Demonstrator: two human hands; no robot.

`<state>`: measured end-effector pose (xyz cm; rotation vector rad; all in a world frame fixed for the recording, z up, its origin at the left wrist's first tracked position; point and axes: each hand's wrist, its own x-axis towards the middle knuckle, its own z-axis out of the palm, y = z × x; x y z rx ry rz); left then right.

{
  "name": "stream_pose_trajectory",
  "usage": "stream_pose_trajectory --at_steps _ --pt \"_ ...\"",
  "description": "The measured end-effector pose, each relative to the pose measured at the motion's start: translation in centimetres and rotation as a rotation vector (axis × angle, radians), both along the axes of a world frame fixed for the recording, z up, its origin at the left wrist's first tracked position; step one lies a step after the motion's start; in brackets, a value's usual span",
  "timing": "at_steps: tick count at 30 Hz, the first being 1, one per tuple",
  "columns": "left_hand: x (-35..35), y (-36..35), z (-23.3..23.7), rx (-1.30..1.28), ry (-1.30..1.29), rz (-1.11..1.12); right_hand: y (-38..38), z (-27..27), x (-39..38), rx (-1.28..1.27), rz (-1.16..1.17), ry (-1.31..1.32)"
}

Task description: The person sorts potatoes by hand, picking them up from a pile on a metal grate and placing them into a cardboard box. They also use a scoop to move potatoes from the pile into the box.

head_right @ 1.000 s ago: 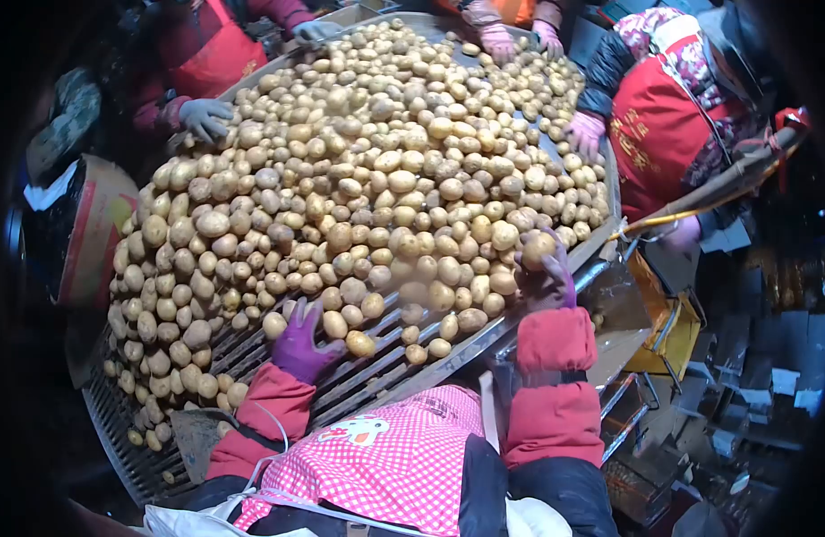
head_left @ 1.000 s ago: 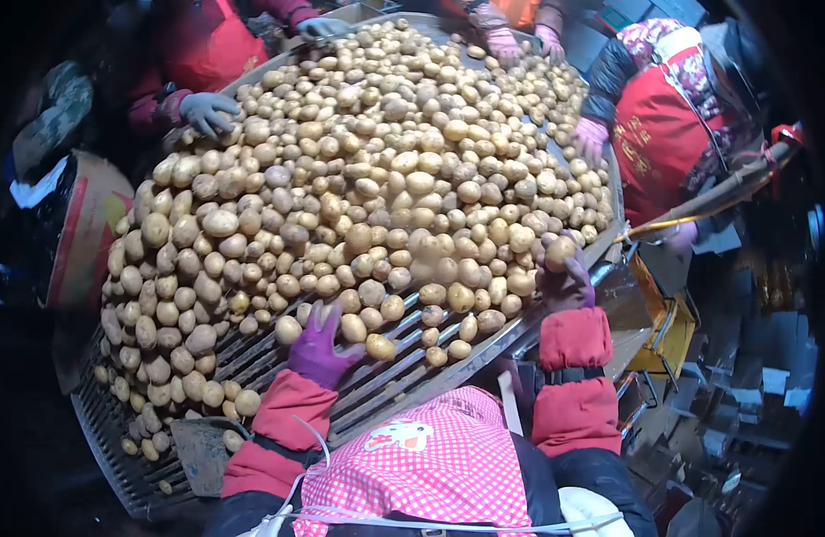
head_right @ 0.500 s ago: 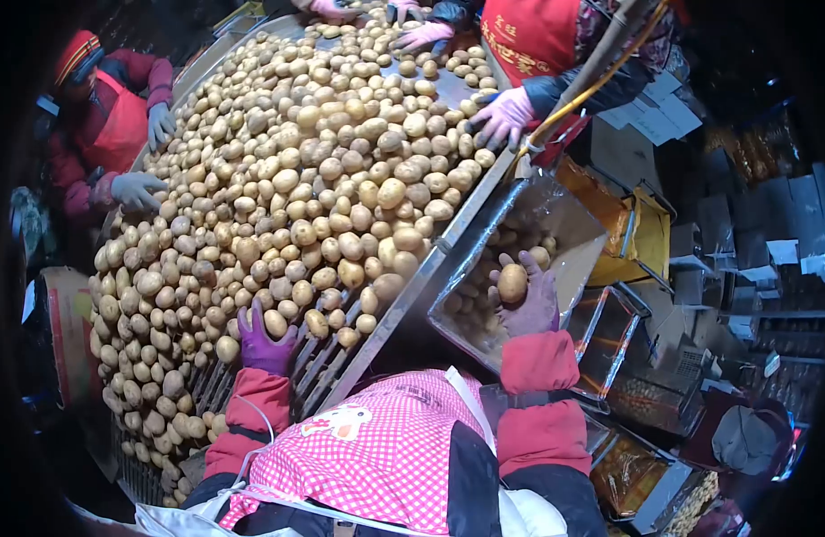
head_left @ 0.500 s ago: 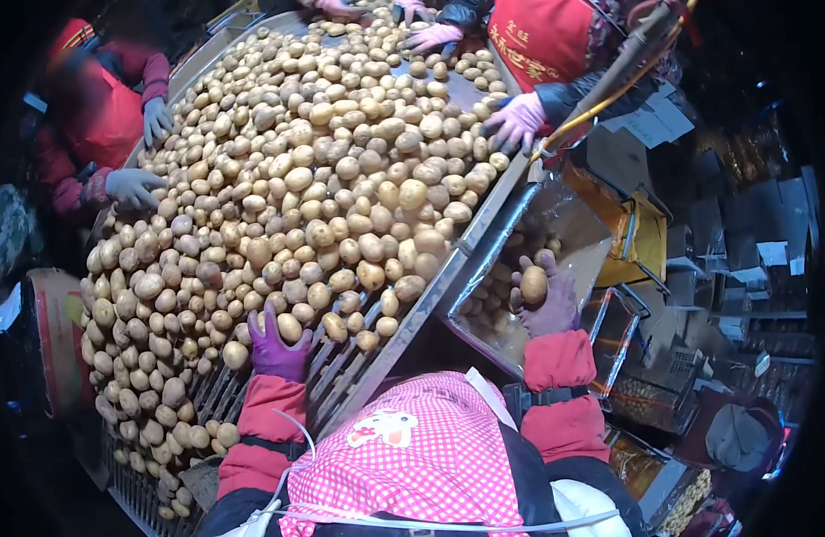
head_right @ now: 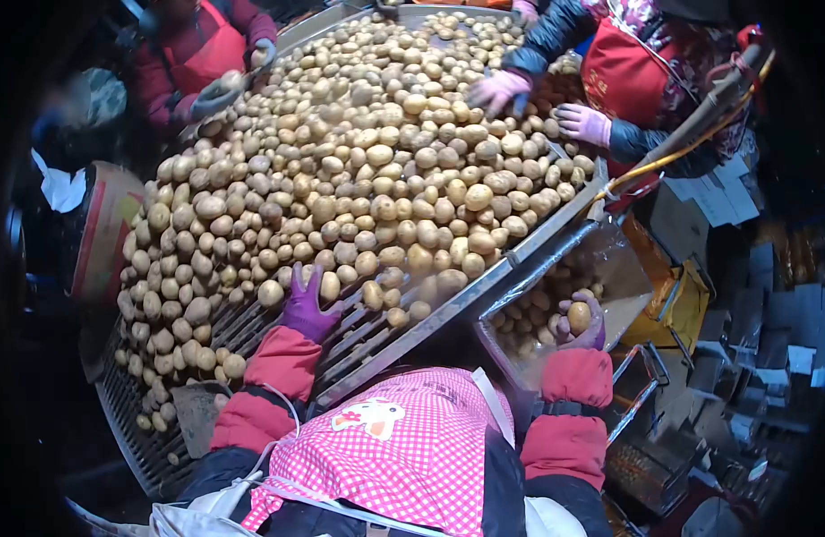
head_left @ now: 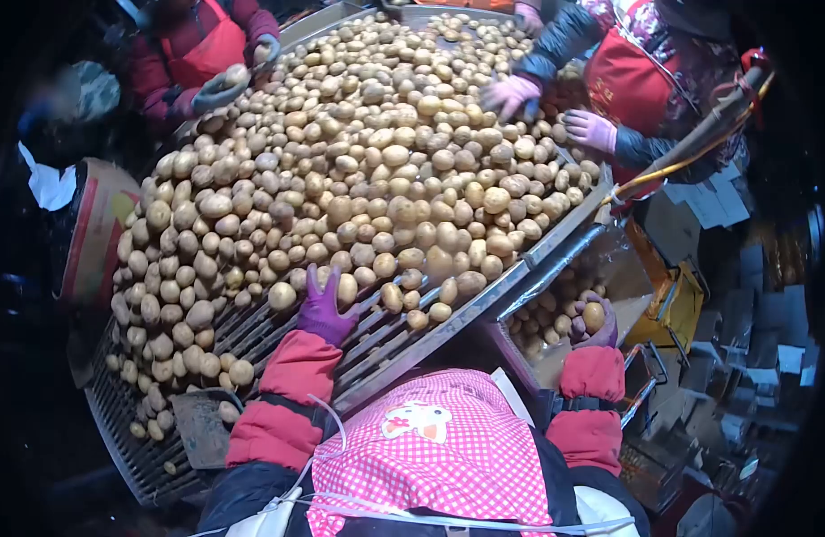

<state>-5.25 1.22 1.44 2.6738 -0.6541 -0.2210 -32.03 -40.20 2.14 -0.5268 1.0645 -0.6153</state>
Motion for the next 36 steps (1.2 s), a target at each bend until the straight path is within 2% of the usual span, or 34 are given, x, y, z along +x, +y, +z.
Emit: stream_pose_trajectory --at_steps 3,5,7,8,9,11,13,15,17,18,19,20,21,22,23,25,26,27,28,29,30,31,32,35,36 --pt "-0.9 0.6 -0.6 -0.007 -0.053 -0.02 -2.4 -2.4 -4.0 -0.083 0.03 0.254" --pt "-1.2 0.8 -1.1 -0.021 -0.088 -0.047 -10.7 -8.8 -14.5 0.351 0.631 -0.162" --pt "-1.3 0.4 -0.9 -0.027 -0.113 -0.082 -12.6 -14.3 -24.2 0.207 0.112 0.045" --pt "-1.4 -0.1 -0.5 -0.06 -0.024 -0.052 -13.6 -17.3 -29.1 0.181 -0.069 0.133" --pt "-1.4 -0.7 -0.1 -0.051 -0.01 -0.046 -14.2 -19.8 -33.7 0.192 -0.163 0.176" --pt "-1.6 -1.8 0.4 -0.028 0.015 -0.03 -10.6 -18.2 -35.6 0.152 -0.353 0.315" --pt "-1.4 -3.1 0.8 0.017 0.059 -0.141 -9.3 -17.4 -35.5 0.118 -0.397 0.332" --pt "-1.2 -4.9 1.0 0.114 0.065 -0.081 -9.5 -18.1 -34.3 0.043 -0.331 0.245" --pt "-0.4 -6.1 2.6 0.108 0.265 -0.115 -12.1 -20.2 -32.4 -0.135 -0.034 -0.081" --pt "-0.8 -6.6 3.7 0.102 0.309 -0.119 -13.9 -22.0 -31.0 -0.309 0.327 -0.434" --pt "-1.3 -6.9 4.3 0.096 0.354 -0.12 -14.4 -20.9 -27.0 -0.272 0.233 -0.352" --pt "-1.6 -6.7 2.1 0.029 0.304 -0.289 -13.8 -18.0 -21.6 -0.234 0.138 -0.27" --pt "-2.2 -6.1 0.0 -0.036 0.247 -0.455 -11.4 -15.1 -15.1 -0.357 0.171 -0.132" --pt "-4.6 -5.3 2.2 -0.275 0.24 -0.394 -6.8 -8.7 -6.0 -0.471 0.199 0.018" --pt "-5.0 -4.8 4.7 -0.242 0.609 -0.382 -4.3 -6.9 -0.7 -0.517 0.361 -0.021" --pt "-5.1 -1.8 1.3 -0.37 0.32 -0.449 1.4 -3.8 8.5 -0.645 0.644 -0.004" --pt "-4.6 0.0 4.5 -0.45 0.332 -0.286 4.6 -2.7 12.4 -0.729 0.764 0.051" --pt "-3.0 2.9 2.1 -0.525 0.239 -0.232 8.8 -1.8 16.0 -1.322 0.75 0.153" --pt "-2.1 5.3 2.9 -0.566 0.174 -0.047 12.9 0.8 18.9 -1.182 0.876 0.064" --pt "-1.7 8.0 5.4 -0.391 -0.054 0.039 16.2 2.3 21.4 -1.058 0.99 0.016" --pt "-1.1 10.6 4.8 -0.411 -0.142 0.183 17.9 1.6 24.1 -1.434 1.068 -0.056" --pt "-0.4 13.0 5.0 -0.409 -0.181 0.234 20.7 2.7 26.3 -1.632 1.115 -0.073" --pt "0.3 15.2 5.2 -0.349 -0.188 0.278 22.8 2.2 28.6 -1.787 1.135 -0.2" --pt "3.1 19.7 4.5 -0.16 -0.257 0.375 29.0 2.1 34.2 -2.056 1.329 -0.216" --pt "4.3 20.2 4.5 -0.067 -0.221 0.42 30.5 1.7 35.9 -2.183 1.362 -0.148"
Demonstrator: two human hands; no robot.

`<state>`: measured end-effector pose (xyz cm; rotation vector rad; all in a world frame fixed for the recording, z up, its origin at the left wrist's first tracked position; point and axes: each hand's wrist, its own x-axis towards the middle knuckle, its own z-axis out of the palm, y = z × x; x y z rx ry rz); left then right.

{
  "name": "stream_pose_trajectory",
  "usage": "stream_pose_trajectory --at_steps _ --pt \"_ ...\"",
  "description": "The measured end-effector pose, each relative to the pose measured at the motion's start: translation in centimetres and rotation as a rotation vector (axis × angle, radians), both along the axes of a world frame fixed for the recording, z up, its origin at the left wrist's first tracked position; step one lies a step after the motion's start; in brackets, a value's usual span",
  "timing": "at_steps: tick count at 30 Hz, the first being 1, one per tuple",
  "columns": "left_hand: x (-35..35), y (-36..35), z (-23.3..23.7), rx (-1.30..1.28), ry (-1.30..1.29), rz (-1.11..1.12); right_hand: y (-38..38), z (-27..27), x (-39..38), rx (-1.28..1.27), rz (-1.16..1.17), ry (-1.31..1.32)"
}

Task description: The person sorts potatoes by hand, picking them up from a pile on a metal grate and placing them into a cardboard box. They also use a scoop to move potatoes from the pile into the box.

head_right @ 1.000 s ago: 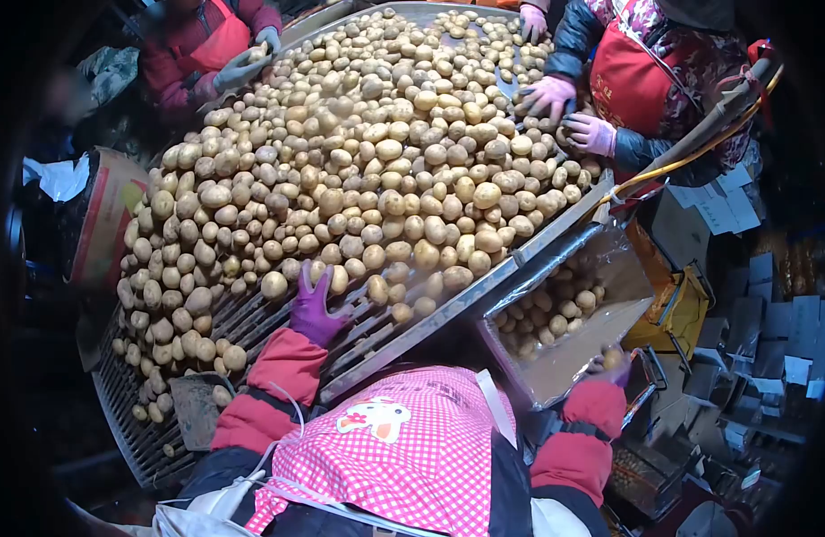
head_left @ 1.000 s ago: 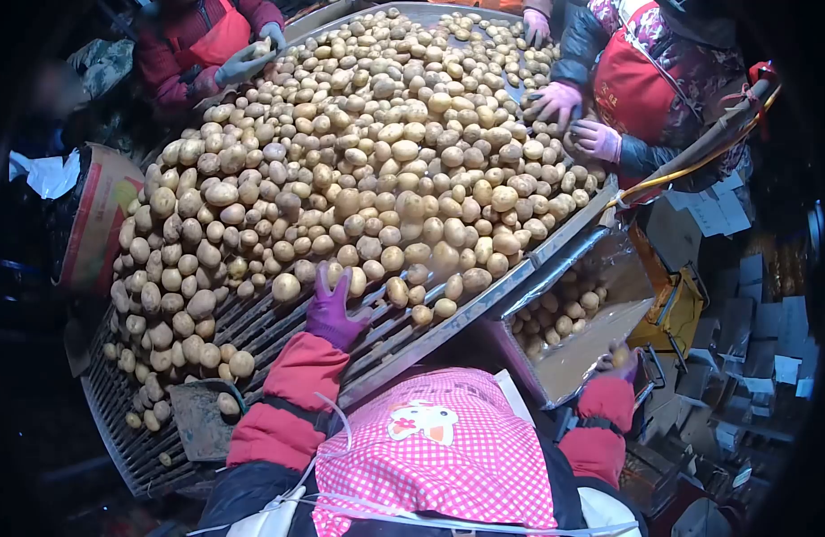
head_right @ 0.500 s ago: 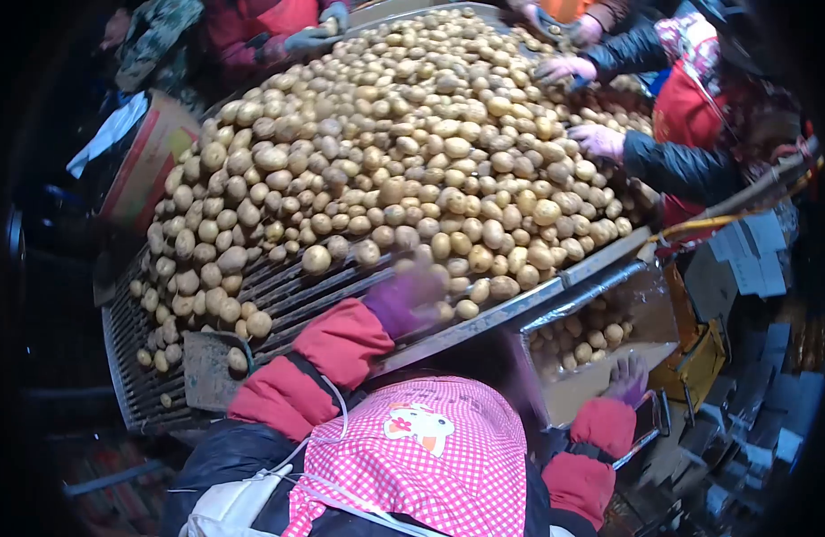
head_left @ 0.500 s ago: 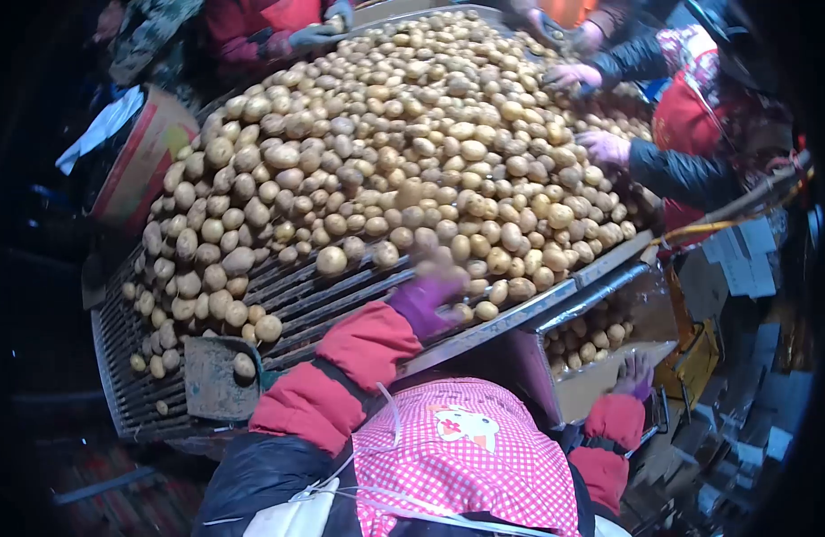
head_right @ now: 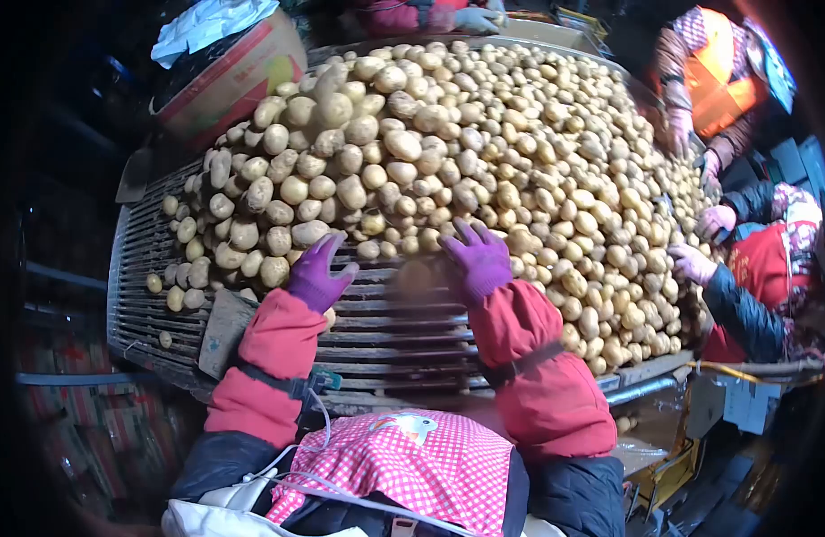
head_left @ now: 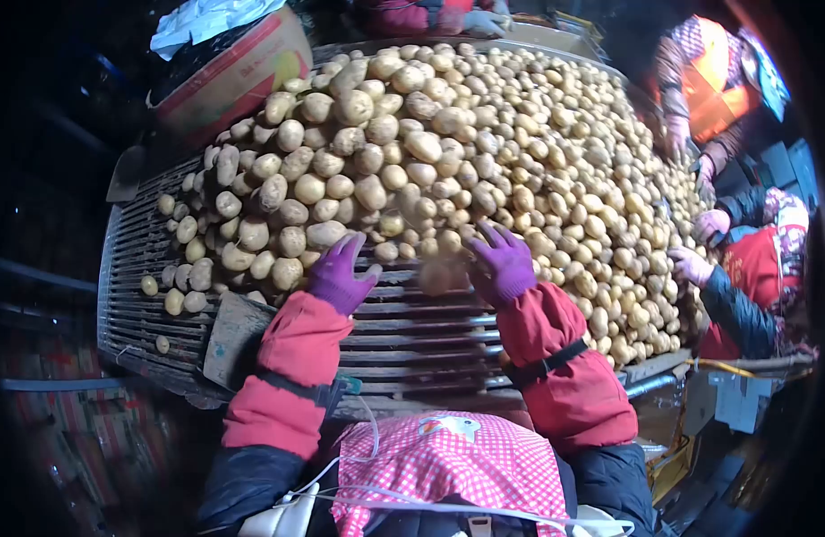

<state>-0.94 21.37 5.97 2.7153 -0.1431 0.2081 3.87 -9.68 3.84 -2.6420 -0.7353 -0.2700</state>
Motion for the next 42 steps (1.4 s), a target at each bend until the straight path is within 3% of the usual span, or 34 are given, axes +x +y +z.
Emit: stream_pose_trajectory --at_steps 1,2,4,7,10,13,14,18,21,22,25,26,27,30,32,34,35,37,39,40,42 --pt "1.2 0.2 0.2 0.082 0.144 0.023 1.5 -0.3 1.7 -0.134 0.009 -0.022" --pt "2.2 -0.4 0.4 0.1 0.24 0.013 3.5 2.0 3.1 -0.314 -0.056 0.199" --pt "3.8 -2.8 0.6 0.246 0.411 0.053 6.0 2.7 6.0 -0.38 -0.132 0.327" --pt "6.1 -5.4 1.0 0.15 0.516 0.163 7.3 1.1 10.1 -0.406 -0.175 0.455" --pt "6.3 -6.1 -1.2 0.101 0.387 0.168 8.8 7.3 10.8 -0.516 -0.158 0.57" --pt "6.0 -6.8 -2.5 0.086 0.292 0.147 6.9 3.0 13.0 -0.54 -0.07 0.517" --pt "5.8 -6.9 -2.3 0.057 0.295 0.112 6.4 4.2 12.4 -0.581 -0.03 0.513" --pt "3.7 -9.4 -2.9 0.128 0.328 -0.046 2.0 3.6 9.7 -0.516 -0.023 0.546" --pt "1.8 -11.3 -1.9 0.144 0.259 -0.205 -2.2 2.1 6.6 -0.462 -0.016 0.271" --pt "1.0 -11.7 -2.5 0.167 0.227 -0.28 -3.6 2.6 5.6 -0.413 -0.081 0.338" --pt "-2.3 -13.6 -2.5 0.181 0.171 -0.456 -7.7 0.3 2.0 -0.245 -0.173 0.069" --pt "-3.4 -14.1 -2.9 0.125 0.337 -0.54 -8.7 1.0 1.1 -0.128 -0.257 0.286" --pt "-5.0 -14.4 -2.9 0.097 0.121 -0.587 -10.0 0.5 -0.2 -0.107 -0.304 0.265" --pt "-5.1 -13.7 -2.5 -0.17 0.06 -0.689 -12.3 0.0 -4.0 -0.178 -0.342 0.201" --pt "-1.6 -13.0 -1.2 -0.115 0.217 -0.616 -11.8 0.9 -6.5 -0.206 -0.367 0.2" --pt "1.7 -12.1 -0.9 -0.06 0.101 -0.524 -11.5 0.7 -8.3 -0.119 -0.413 0.111" --pt "3.2 -11.4 -1.0 -0.037 -0.092 -0.465 -11.5 0.4 -8.9 -0.078 -0.429 0.077" --pt "6.9 -11.3 -0.9 0.087 -0.152 -0.348 -11.8 0.9 -9.8 -0.002 -0.41 0.102" --pt "9.5 -11.7 -1.1 0.204 0.005 -0.33 -12.5 1.2 -10.3 0.035 -0.356 0.139" --pt "10.8 -11.6 -4.0 0.219 -0.184 -0.395 -12.4 1.7 -10.1 0.168 -0.324 0.194" --pt "10.8 -13.3 -3.7 0.234 -0.005 -0.358 -10.8 1.7 -9.5 0.152 -0.363 0.056"
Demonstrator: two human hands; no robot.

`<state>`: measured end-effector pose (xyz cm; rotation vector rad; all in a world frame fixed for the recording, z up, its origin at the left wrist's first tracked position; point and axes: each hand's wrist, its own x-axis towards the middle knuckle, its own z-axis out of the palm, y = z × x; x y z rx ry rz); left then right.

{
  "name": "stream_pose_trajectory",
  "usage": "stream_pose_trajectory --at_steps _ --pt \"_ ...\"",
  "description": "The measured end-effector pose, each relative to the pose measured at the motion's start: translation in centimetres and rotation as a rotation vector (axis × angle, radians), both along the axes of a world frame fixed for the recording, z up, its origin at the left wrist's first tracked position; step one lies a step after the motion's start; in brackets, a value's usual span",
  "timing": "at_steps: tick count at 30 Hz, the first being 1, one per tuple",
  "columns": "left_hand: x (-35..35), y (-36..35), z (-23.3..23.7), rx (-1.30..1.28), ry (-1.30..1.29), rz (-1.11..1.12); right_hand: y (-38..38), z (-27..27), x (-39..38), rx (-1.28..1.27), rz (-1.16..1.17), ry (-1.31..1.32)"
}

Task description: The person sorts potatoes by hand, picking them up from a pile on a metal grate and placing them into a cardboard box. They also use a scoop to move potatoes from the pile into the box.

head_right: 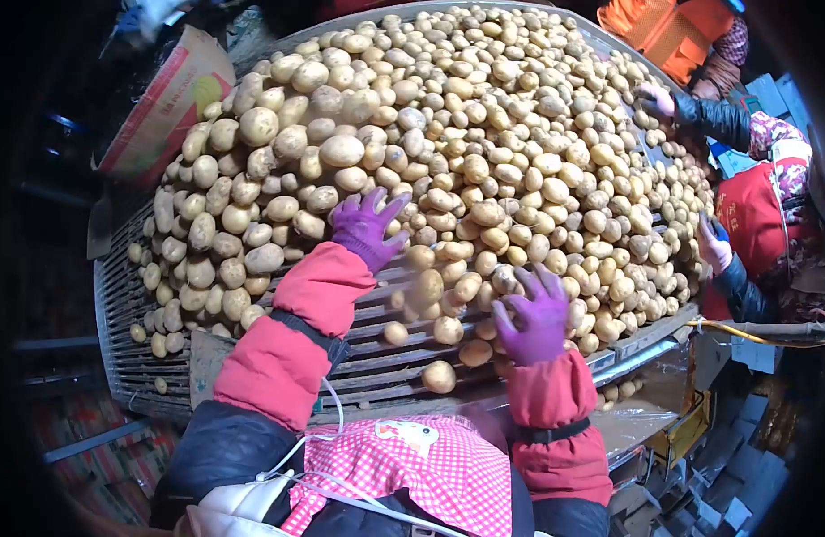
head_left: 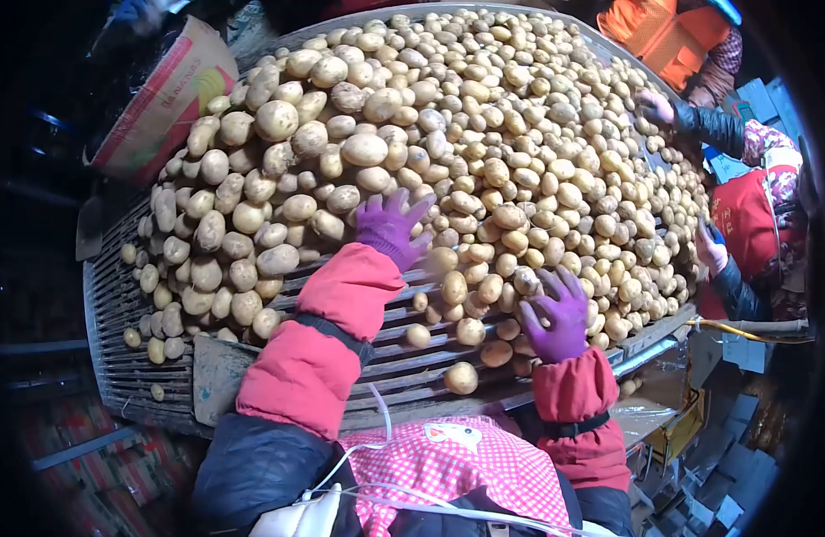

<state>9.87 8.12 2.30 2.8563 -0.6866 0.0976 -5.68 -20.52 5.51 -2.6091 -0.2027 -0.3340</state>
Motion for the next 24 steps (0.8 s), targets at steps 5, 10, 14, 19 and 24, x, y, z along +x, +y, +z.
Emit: stream_pose_trajectory --at_steps 5,10,14,19,24 --pt "-1.7 1.5 0.1 -0.099 0.166 0.05 7.3 1.0 6.4 -0.261 0.222 0.071" --pt "-6.5 7.6 0.5 -0.156 0.03 0.149 6.9 1.8 7.6 -0.325 0.322 0.498" --pt "-7.4 7.0 1.8 -0.243 0.04 0.125 5.4 -0.7 7.2 -0.013 0.213 0.37" --pt "-3.7 1.9 -1.2 -0.15 0.026 -0.087 6.2 -3.5 11.4 -0.48 0.248 0.315" --pt "-0.3 -1.1 -0.1 0.145 0.392 -0.021 7.2 -2.0 13.6 -0.57 0.291 0.602"
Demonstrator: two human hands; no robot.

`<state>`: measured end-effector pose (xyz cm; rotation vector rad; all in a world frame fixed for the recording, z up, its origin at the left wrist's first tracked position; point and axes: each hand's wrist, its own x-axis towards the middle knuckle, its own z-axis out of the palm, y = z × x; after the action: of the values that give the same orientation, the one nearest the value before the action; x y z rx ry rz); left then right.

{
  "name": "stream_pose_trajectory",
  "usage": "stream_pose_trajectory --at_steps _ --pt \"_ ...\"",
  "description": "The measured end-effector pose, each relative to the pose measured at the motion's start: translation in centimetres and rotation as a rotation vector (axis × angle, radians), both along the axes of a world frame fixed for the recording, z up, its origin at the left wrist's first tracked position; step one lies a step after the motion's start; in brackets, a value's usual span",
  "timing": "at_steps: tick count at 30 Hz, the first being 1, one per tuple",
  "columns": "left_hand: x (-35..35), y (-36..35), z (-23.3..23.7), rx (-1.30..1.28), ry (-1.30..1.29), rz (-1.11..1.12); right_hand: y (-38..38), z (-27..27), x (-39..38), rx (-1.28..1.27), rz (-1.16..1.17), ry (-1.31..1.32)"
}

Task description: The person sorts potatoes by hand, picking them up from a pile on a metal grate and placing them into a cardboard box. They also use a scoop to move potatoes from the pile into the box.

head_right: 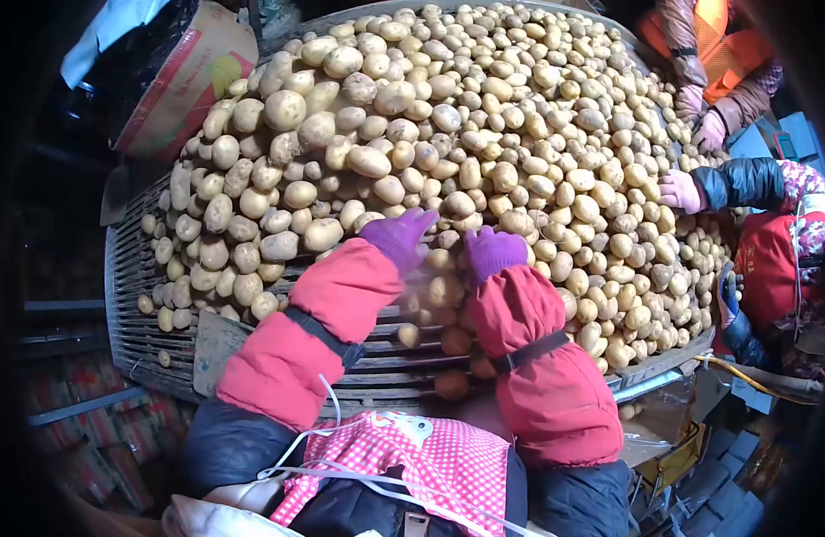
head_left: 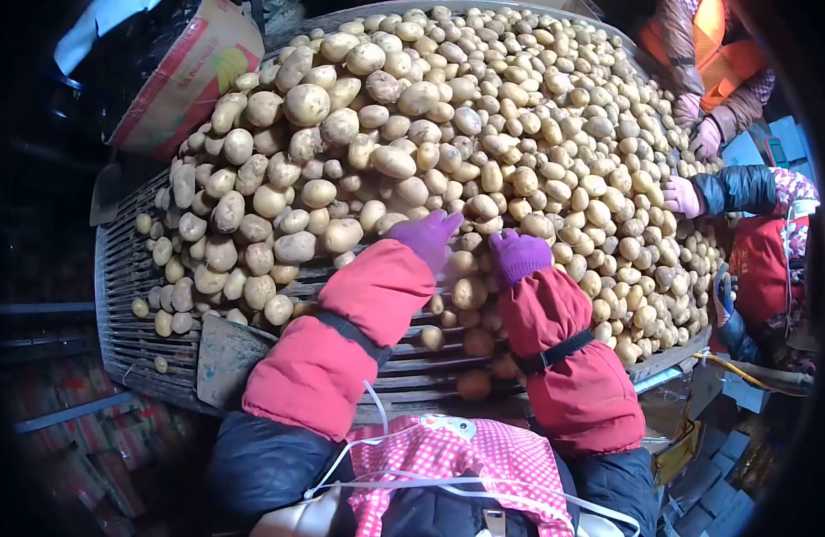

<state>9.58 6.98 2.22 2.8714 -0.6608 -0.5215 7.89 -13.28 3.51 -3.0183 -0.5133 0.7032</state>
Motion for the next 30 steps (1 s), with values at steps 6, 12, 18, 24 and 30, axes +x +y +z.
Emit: stream_pose_trajectory --at_steps 6,12,18,24,30 --pt "-0.9 0.7 -0.6 -0.08 0.015 0.077 -1.8 -3.0 1.0 0.359 0.009 0.029" --pt "-4.2 3.3 0.7 -0.13 -0.021 0.087 0.3 -0.5 0.7 0.28 0.098 0.082" --pt "-5.1 3.7 0.5 -0.372 -0.15 0.305 1.0 0.5 -1.3 0.392 -0.246 -0.097" --pt "-6.0 4.4 -0.3 -0.656 -0.239 0.438 5.2 -1.9 2.2 0.163 -0.127 -0.182" --pt "-8.5 7.3 0.5 -0.668 -0.146 0.55 6.6 -0.3 4.6 0.142 -0.289 0.108"
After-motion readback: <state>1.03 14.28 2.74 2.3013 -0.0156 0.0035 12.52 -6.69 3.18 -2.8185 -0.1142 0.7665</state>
